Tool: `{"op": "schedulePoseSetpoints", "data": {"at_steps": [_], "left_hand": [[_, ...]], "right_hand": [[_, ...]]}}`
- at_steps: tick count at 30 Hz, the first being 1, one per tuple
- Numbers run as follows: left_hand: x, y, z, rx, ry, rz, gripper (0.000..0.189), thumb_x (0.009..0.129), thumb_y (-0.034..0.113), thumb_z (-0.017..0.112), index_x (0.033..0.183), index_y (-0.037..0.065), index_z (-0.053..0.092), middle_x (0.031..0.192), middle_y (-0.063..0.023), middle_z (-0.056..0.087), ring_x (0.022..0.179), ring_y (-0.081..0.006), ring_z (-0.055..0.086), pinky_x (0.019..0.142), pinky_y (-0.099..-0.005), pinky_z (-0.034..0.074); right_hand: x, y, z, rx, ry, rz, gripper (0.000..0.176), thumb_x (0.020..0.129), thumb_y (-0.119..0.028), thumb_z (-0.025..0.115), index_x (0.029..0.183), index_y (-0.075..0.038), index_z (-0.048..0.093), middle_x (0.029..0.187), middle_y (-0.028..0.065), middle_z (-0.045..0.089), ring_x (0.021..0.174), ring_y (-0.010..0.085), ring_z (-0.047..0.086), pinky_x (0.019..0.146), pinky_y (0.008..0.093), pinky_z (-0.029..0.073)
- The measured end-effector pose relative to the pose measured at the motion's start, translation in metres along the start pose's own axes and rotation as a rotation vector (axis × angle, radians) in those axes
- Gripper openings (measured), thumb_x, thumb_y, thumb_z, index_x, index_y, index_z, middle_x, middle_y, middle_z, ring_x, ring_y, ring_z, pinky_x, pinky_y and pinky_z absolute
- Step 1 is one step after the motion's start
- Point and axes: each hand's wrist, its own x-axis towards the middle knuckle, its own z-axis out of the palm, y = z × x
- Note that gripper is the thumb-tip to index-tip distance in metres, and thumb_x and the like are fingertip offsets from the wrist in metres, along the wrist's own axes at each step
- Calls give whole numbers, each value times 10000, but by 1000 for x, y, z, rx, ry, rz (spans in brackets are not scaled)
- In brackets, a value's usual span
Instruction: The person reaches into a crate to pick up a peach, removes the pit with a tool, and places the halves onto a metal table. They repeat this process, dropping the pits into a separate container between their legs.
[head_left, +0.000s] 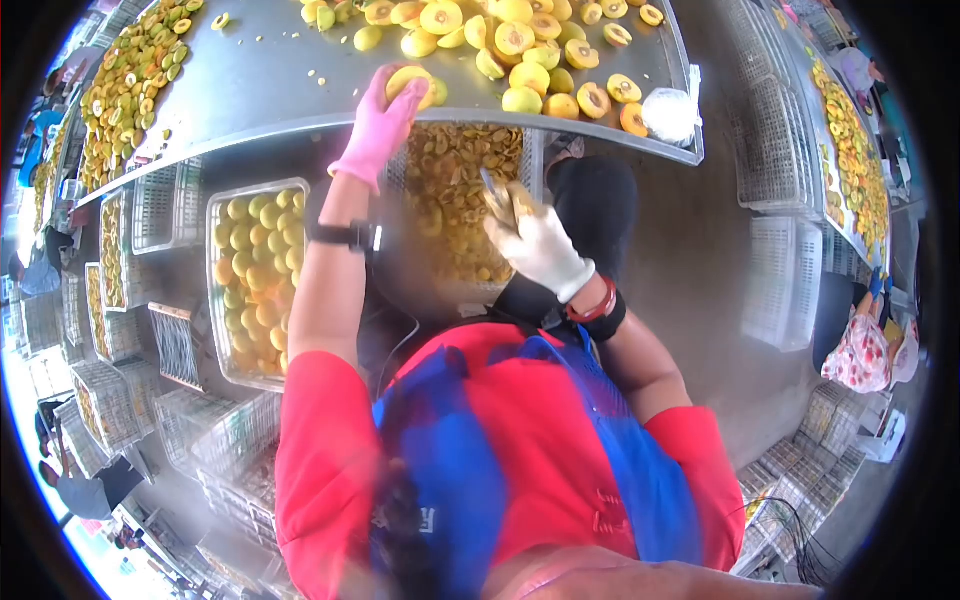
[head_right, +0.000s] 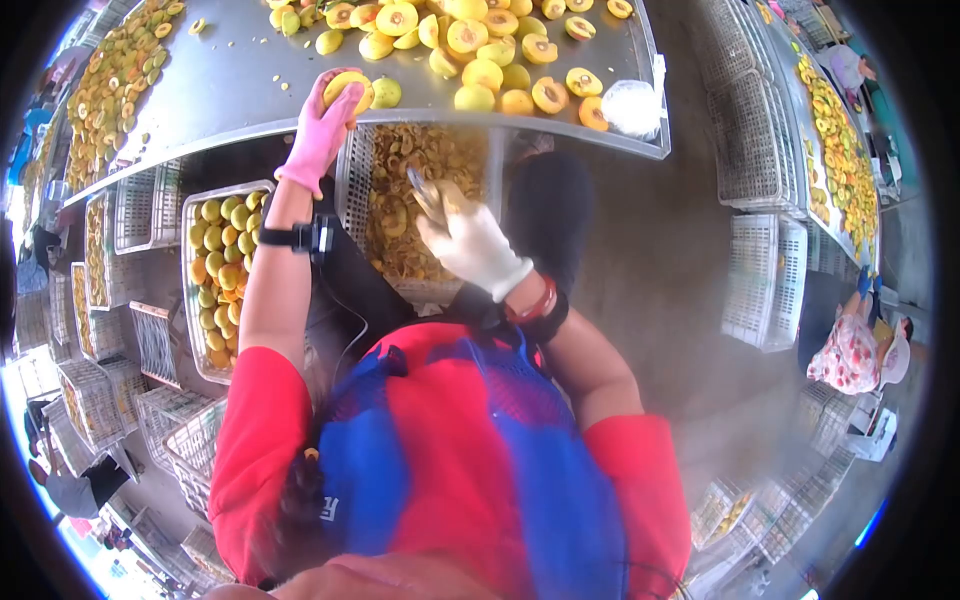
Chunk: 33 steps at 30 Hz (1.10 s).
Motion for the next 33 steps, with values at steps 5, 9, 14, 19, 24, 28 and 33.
{"op": "schedulePoseSetpoints", "data": {"at_steps": [5, 9, 14, 19, 24, 28, 33], "left_hand": [[-77, 27, 19, -127, 25, 12, 431, 1033, 432, 457, 1203, 58, 586, 975, -27, 616, 797, -81, 558, 640, -225, 459], [-113, 42, 33, -157, 75, 107, 477, 1052, 450, 381, 1194, 44, 588, 996, -41, 639, 856, -103, 599, 690, -236, 499], [-127, 36, 48, -226, 72, 236, 349, 1068, 307, 397, 1224, 16, 509, 1083, -133, 686, 995, -160, 625, 911, -292, 494], [-129, 31, 55, -49, 95, 289, 300, 1054, 212, 423, 1261, 12, 507, 1030, -102, 691, 949, -143, 632, 873, -272, 495], [-122, 17, 54, -145, -34, 260, 278, 1041, 202, 448, 1219, 9, 539, 989, -89, 679, 941, -151, 637, 861, -282, 503], [-129, 29, 49, -394, -244, 156, 341, 1051, 298, 428, 1171, 9, 565, 973, -83, 678, 926, -159, 642, 849, -285, 506], [-120, 15, 41, -247, -95, 306, 533, 1053, 451, 317, 1093, -4, 593, 911, -100, 708, 793, -143, 659, 759, -277, 517]], "right_hand": [[25, -32, 9, -126, 7, -159, 260, 862, -78, 659, 1048, -7, 492, 747, 187, 638, 691, 398, 651, 585, 438, 505], [20, -39, 19, -193, 63, -234, 273, 843, -66, 667, 1037, -11, 484, 743, 182, 637, 691, 403, 648, 586, 442, 507], [7, -41, 23, -181, 30, -114, 310, 826, -57, 662, 1075, -1, 486, 815, 207, 642, 748, 423, 645, 625, 441, 512], [5, -32, 19, 27, -82, -35, 271, 857, -5, 579, 1117, -38, 513, 762, 71, 576, 637, 215, 575, 552, 325, 454], [5, -49, 3, 704, -380, 568, 208, 914, -28, 529, 1107, -89, 480, 646, -26, 445, 419, 66, 387, 373, 228, 318], [2, -44, -8, 992, -565, 709, 164, 938, -138, 613, 1006, -71, 479, 552, -51, 318, 357, 50, 274, 329, 214, 218], [-5, -21, -11, 1194, -793, 689, 238, 912, -186, 696, 1028, -58, 532, 563, -31, 351, 374, 60, 268, 340, 232, 207]]}}
